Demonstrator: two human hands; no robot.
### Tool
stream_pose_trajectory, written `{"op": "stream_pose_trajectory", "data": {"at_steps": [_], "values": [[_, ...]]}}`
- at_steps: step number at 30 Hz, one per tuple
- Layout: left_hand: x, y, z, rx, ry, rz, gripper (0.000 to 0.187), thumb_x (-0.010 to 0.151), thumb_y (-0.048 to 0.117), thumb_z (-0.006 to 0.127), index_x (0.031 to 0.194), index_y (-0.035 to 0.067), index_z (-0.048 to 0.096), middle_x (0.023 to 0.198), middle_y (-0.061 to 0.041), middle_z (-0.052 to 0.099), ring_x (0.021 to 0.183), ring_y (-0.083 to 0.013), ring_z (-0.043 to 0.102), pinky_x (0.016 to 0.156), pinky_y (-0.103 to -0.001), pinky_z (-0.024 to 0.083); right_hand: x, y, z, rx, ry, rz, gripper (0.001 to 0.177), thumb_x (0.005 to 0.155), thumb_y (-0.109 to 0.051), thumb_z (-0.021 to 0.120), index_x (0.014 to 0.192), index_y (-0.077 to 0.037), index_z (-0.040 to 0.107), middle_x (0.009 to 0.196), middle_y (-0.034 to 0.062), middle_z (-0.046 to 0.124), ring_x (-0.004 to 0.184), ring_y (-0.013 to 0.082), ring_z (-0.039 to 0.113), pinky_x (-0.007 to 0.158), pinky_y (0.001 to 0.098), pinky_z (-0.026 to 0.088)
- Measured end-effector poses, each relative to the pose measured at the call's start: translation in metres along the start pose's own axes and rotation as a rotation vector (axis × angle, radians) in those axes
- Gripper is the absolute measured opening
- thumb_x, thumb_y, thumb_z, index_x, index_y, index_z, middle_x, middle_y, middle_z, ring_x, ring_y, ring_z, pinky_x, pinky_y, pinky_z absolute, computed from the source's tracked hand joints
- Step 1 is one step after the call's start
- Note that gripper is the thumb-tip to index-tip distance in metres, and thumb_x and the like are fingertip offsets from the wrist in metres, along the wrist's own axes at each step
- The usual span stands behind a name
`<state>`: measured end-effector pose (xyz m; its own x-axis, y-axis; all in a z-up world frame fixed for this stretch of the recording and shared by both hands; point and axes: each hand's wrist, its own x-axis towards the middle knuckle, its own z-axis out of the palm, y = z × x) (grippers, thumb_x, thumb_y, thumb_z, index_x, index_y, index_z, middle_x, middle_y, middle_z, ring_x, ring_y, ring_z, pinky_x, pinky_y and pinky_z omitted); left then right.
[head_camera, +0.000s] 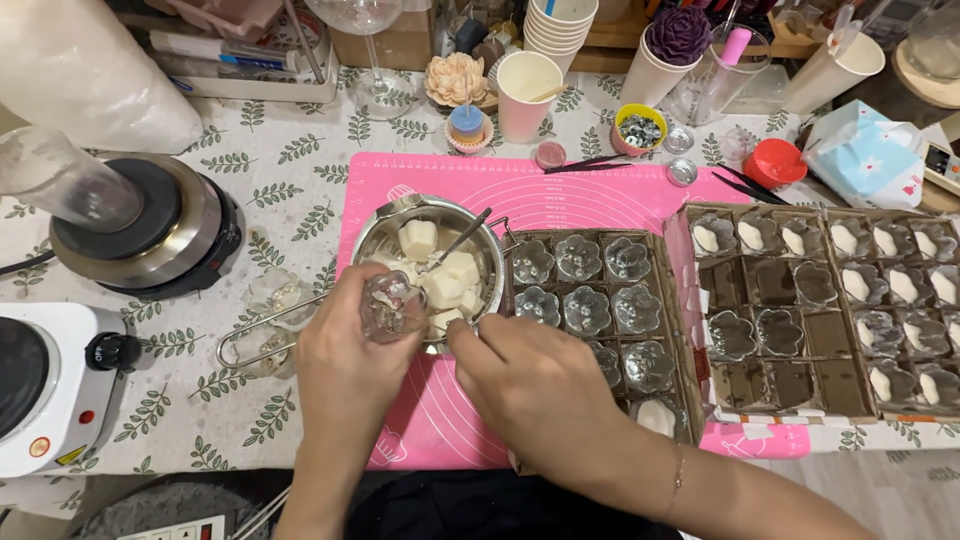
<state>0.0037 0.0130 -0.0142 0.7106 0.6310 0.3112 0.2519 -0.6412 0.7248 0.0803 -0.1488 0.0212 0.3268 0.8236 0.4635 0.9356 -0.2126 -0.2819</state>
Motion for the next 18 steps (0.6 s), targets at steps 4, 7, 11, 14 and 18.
{"op": "stream_pose_trajectory", "data": {"at_steps": [4, 7, 11, 14, 18], "values": [[-0.002, -0.002, 0.002, 0.070, 0.053, 0.007, 0.038, 0.081, 0.022, 0.084, 0.110, 0.004, 0.066, 0.094, -0.015, 0.075, 0.081, -0.0326, 0.074, 0.069, -0.041, 0.056, -0.002, -0.002, -0.001, -0.014, 0.006, 0.019, 0.018, 0.086, -0.010, 0.071, 0.102, -0.004, 0.065, 0.078, 0.0055, 0.056, 0.071, 0.0222, 0.065, 0.064, 0.0357, 0.054], [-0.002, -0.001, 0.003, 0.093, 0.069, 0.034, 0.046, 0.072, 0.020, 0.086, 0.110, 0.002, 0.066, 0.092, -0.017, 0.075, 0.083, -0.0354, 0.074, 0.071, -0.042, 0.055, -0.004, 0.001, -0.001, -0.030, 0.028, -0.006, 0.021, 0.087, -0.010, 0.070, 0.106, -0.002, 0.065, 0.078, 0.0059, 0.055, 0.070, 0.0220, 0.064, 0.063, 0.0352, 0.053], [-0.001, 0.002, 0.000, 0.098, 0.027, -0.113, 0.048, 0.069, 0.022, 0.088, 0.107, 0.004, 0.067, 0.087, -0.016, 0.075, 0.078, -0.0333, 0.074, 0.069, -0.043, 0.055, -0.006, 0.007, -0.002, -0.080, 0.051, 0.038, 0.018, 0.087, -0.009, 0.070, 0.104, -0.002, 0.068, 0.076, 0.0062, 0.056, 0.065, 0.0220, 0.063, 0.059, 0.0356, 0.053], [0.000, 0.002, -0.001, 0.079, 0.034, -0.159, 0.045, 0.071, 0.024, 0.088, 0.106, 0.005, 0.067, 0.088, -0.015, 0.075, 0.078, -0.0318, 0.075, 0.069, -0.042, 0.056, -0.003, 0.008, -0.006, -0.052, 0.071, 0.057, 0.017, 0.087, -0.010, 0.070, 0.103, -0.003, 0.069, 0.076, 0.0064, 0.058, 0.065, 0.0225, 0.064, 0.060, 0.0359, 0.054], [0.000, -0.003, 0.004, 0.113, 0.027, -0.002, 0.045, 0.073, 0.021, 0.086, 0.110, 0.004, 0.066, 0.097, -0.015, 0.075, 0.084, -0.0358, 0.073, 0.070, -0.045, 0.055, -0.002, 0.006, -0.004, 0.036, 0.040, 0.044, 0.011, 0.089, -0.010, 0.070, 0.098, -0.006, 0.068, 0.077, 0.0053, 0.060, 0.070, 0.0228, 0.067, 0.064, 0.0365, 0.056]]}}
